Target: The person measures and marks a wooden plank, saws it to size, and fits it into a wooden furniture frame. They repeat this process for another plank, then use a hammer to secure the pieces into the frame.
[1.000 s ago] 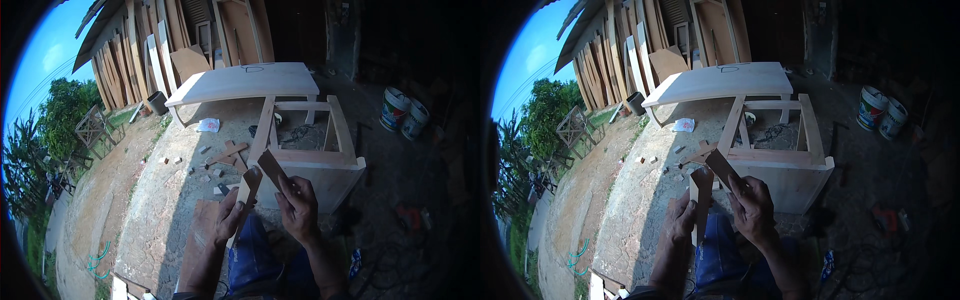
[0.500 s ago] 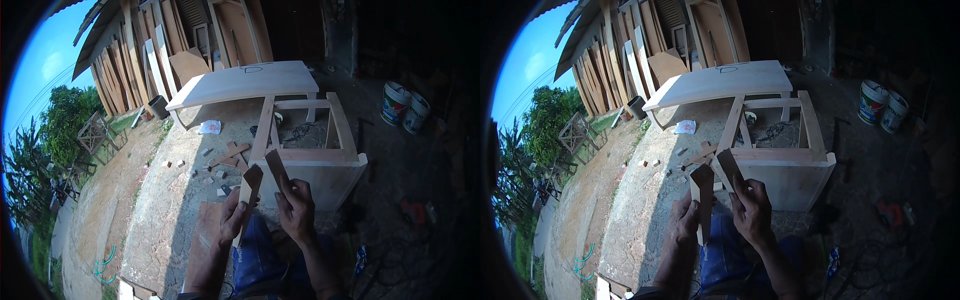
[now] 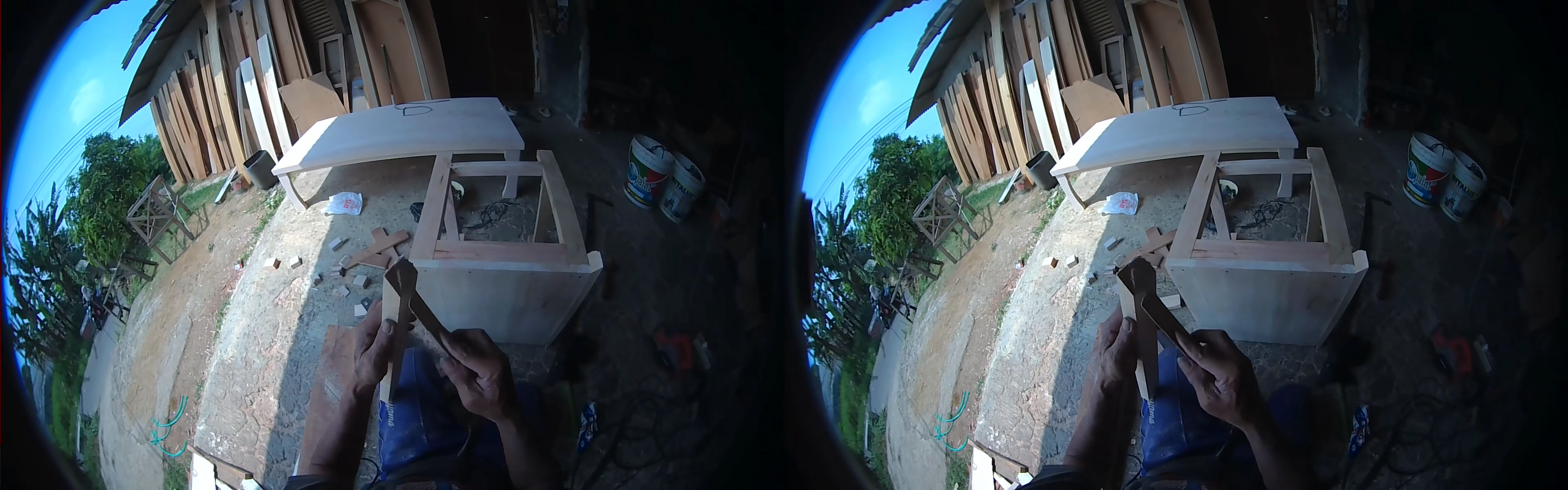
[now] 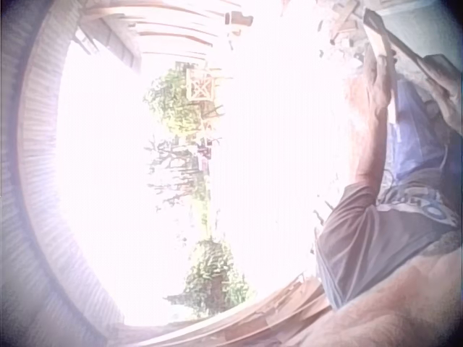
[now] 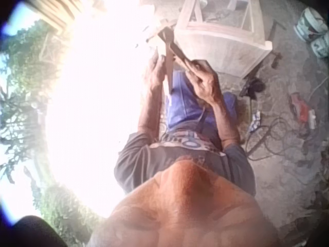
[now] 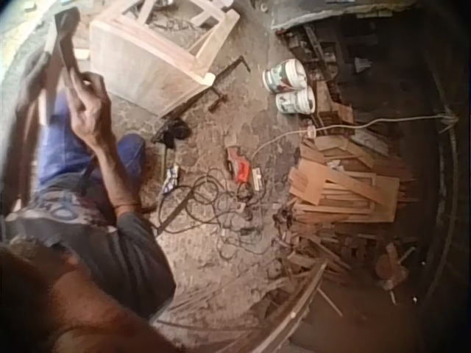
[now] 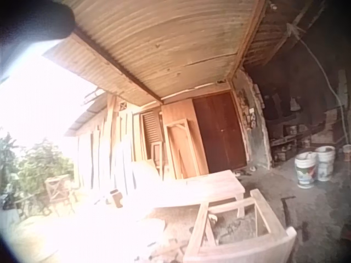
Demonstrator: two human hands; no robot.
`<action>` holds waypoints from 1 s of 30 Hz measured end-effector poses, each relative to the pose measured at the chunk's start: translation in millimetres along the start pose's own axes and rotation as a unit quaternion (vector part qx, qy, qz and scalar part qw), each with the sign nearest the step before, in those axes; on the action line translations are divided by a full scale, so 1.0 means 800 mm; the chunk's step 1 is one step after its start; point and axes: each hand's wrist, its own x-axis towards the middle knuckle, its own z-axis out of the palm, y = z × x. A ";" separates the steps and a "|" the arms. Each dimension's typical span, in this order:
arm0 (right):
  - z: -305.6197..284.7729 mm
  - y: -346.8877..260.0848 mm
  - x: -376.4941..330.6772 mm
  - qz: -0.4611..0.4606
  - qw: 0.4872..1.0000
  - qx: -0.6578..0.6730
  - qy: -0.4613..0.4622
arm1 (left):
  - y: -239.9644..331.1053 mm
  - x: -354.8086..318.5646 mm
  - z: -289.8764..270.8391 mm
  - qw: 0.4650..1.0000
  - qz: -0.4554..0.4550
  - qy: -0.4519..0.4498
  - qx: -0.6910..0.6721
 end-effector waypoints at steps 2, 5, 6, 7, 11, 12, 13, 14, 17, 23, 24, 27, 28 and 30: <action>-0.003 0.005 -0.002 0.035 0.998 0.058 0.013 | 0.005 0.003 0.003 1.000 -0.008 -0.005 -0.005; 0.000 0.005 0.015 0.079 0.993 0.091 0.020 | -0.006 0.000 -0.004 0.999 -0.005 -0.020 0.034; 0.001 0.009 0.020 0.063 0.995 0.082 0.010 | -0.014 0.000 -0.006 0.999 0.010 -0.019 0.024; 0.003 0.014 0.024 0.047 0.996 0.074 0.001 | -0.024 0.000 -0.006 0.999 0.025 -0.019 0.015; 0.000 -0.006 0.026 0.038 0.996 0.069 -0.049 | -0.014 0.002 0.006 1.000 0.011 -0.007 0.005; 0.000 -0.010 0.024 0.028 0.995 0.072 -0.059 | -0.020 0.001 0.004 1.000 0.019 -0.007 0.000; -0.002 -0.008 0.024 0.044 0.993 0.098 -0.049 | -0.030 0.002 0.001 1.000 0.027 -0.007 -0.005; -0.006 -0.003 0.024 0.061 0.990 0.121 -0.038 | -0.033 0.004 0.002 0.999 0.034 -0.009 -0.012; -0.015 0.001 0.031 0.106 0.987 0.118 -0.033 | -0.030 0.004 0.009 0.999 0.043 -0.017 -0.011; -0.017 -0.011 0.034 0.064 0.977 0.163 -0.123 | -0.032 0.002 0.003 0.999 0.030 -0.016 -0.019; -0.020 -0.010 0.034 0.078 0.968 0.195 -0.138 | -0.031 0.003 0.004 0.999 0.028 -0.019 -0.021; -0.023 -0.002 0.027 0.162 0.938 0.300 -0.061 | -0.021 0.005 0.007 0.999 0.022 -0.020 -0.015; -0.027 0.005 0.022 0.174 0.926 0.335 -0.033 | -0.017 0.007 0.005 1.000 0.019 -0.017 -0.004; -0.028 0.004 0.015 0.195 0.911 0.362 0.010 | -0.022 0.009 -0.010 0.998 0.036 0.043 -0.039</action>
